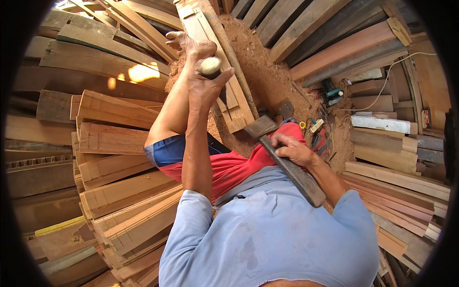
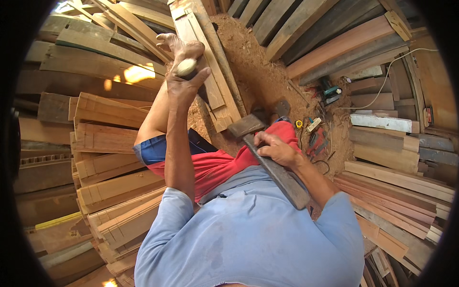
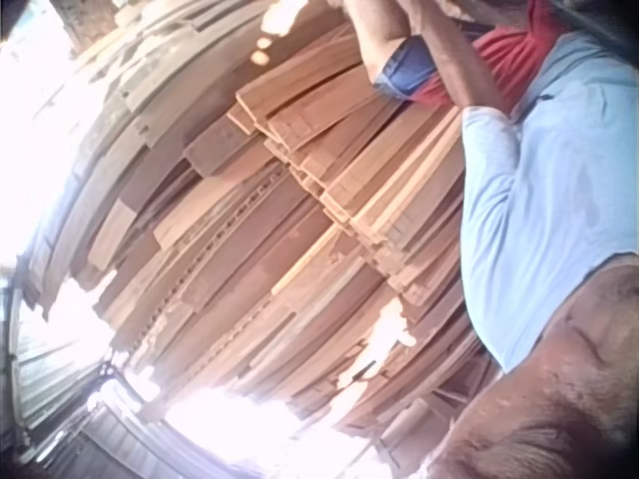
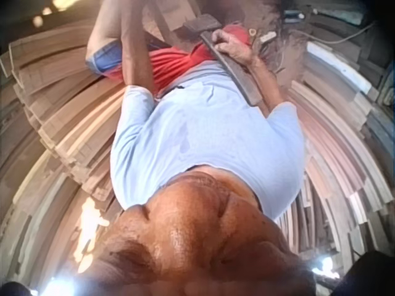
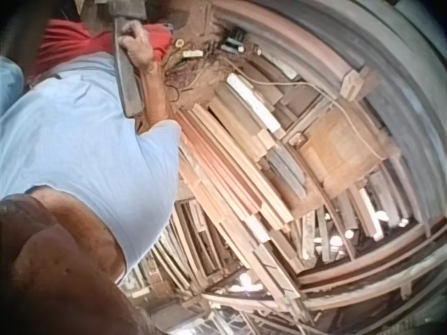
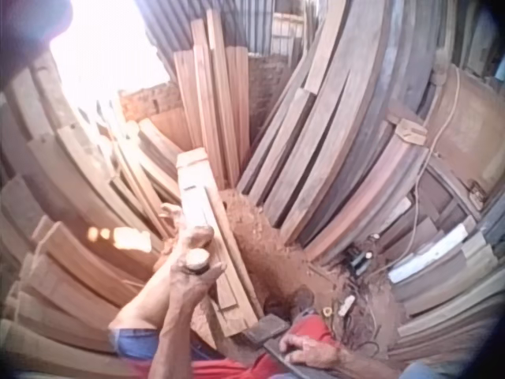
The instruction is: The person uses a chisel and a mallet to carve a groove into a wooden plank. They hold the chisel with one hand and strike it with the mallet while using their bare feet to secure the plank against a pile of lumber.
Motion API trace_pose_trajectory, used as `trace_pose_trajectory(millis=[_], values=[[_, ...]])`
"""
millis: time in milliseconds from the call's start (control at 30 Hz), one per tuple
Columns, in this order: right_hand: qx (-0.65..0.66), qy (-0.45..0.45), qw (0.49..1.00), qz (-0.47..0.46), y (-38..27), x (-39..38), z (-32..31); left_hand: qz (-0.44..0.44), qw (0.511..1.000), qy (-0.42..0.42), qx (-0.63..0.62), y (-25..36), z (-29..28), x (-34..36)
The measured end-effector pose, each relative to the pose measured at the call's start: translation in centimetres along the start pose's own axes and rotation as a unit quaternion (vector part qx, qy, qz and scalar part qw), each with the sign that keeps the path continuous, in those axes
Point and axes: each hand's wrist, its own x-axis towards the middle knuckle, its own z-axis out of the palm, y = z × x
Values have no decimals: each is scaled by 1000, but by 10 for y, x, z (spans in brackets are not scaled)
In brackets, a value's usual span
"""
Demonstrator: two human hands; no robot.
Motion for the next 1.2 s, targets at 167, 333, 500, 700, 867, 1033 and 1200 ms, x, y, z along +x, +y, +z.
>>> trace_pose_trajectory(millis=[167,333,500,700,867,1033,1200], values=[[-118,113,973,-164,-102,-32,-4,-174,965,93,-172,-25,1,-7],[13,221,873,-435,-183,-32,18,-170,969,140,-115,-26,18,-2],[69,114,890,-436,-188,-9,17,-103,983,148,-40,-60,18,0],[37,271,840,-468,-196,2,14,-152,981,83,-82,-41,16,1],[-13,305,785,-539,-209,11,22,-144,980,115,-70,-27,16,4],[-17,289,793,-536,-218,16,28,-69,991,115,-9,-47,3,7],[-12,283,807,-519,-217,23,31,-65,989,131,-23,-57,0,6]])
